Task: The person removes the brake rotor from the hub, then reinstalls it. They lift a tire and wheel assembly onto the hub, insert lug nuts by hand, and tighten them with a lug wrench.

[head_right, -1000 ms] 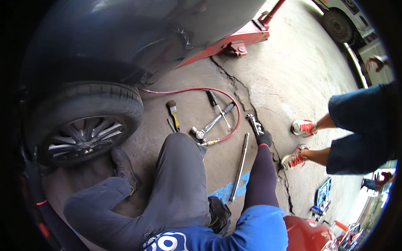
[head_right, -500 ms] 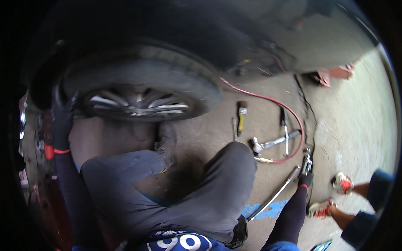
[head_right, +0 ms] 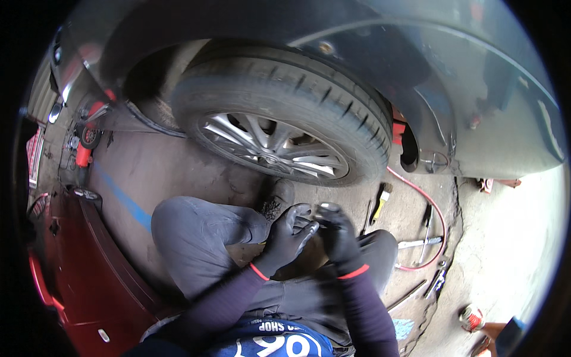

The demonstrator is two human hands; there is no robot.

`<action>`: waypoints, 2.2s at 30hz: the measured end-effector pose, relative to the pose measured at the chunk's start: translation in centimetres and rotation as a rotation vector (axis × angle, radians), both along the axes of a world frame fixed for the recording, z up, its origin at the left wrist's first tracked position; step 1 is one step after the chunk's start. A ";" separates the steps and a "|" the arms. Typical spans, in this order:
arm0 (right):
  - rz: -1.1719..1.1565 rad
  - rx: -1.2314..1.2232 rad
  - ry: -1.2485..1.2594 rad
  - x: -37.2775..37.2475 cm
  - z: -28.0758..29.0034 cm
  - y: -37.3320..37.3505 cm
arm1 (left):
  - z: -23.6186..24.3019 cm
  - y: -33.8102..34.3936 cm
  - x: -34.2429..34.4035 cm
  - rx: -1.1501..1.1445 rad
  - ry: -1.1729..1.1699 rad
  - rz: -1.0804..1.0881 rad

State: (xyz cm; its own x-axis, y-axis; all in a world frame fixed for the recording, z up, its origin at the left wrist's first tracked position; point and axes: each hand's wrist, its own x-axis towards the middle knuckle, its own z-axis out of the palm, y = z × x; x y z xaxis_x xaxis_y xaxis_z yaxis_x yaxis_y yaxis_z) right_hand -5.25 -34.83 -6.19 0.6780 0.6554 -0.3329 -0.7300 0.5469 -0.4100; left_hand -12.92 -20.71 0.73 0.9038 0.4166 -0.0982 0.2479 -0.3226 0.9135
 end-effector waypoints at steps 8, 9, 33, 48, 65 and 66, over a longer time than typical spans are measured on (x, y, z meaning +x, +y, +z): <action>0.107 0.059 0.005 0.5 -0.6 8.3 | -3.7 5.3 1.0 -0.103 -0.263 0.207; 0.090 0.040 -0.002 0.6 -1.0 8.1 | -3.9 6.1 1.8 -0.147 -0.161 0.359; -0.987 -1.000 -0.240 0.7 -10.3 -27.8 | -6.1 14.0 9.3 -0.040 -0.221 0.479; -0.357 -2.187 0.290 -5.5 -27.9 -49.5 | -7.6 15.8 8.3 0.630 -0.614 0.175; -1.135 -1.036 0.139 -7.8 -26.8 -47.6 | -3.4 11.1 9.3 -0.645 -0.354 0.222; -1.125 -1.061 0.077 -7.7 -24.7 -45.5 | -3.8 9.7 9.4 -0.417 -0.433 0.385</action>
State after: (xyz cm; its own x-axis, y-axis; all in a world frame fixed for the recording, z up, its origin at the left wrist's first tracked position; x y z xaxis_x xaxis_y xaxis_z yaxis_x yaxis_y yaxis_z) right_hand -12.99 -80.33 -30.87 0.6022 -0.7149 -0.3554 -0.1924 0.3021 -0.9337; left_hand -3.49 -10.97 -3.02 0.6940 0.7198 0.0158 -0.1396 0.1130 0.9837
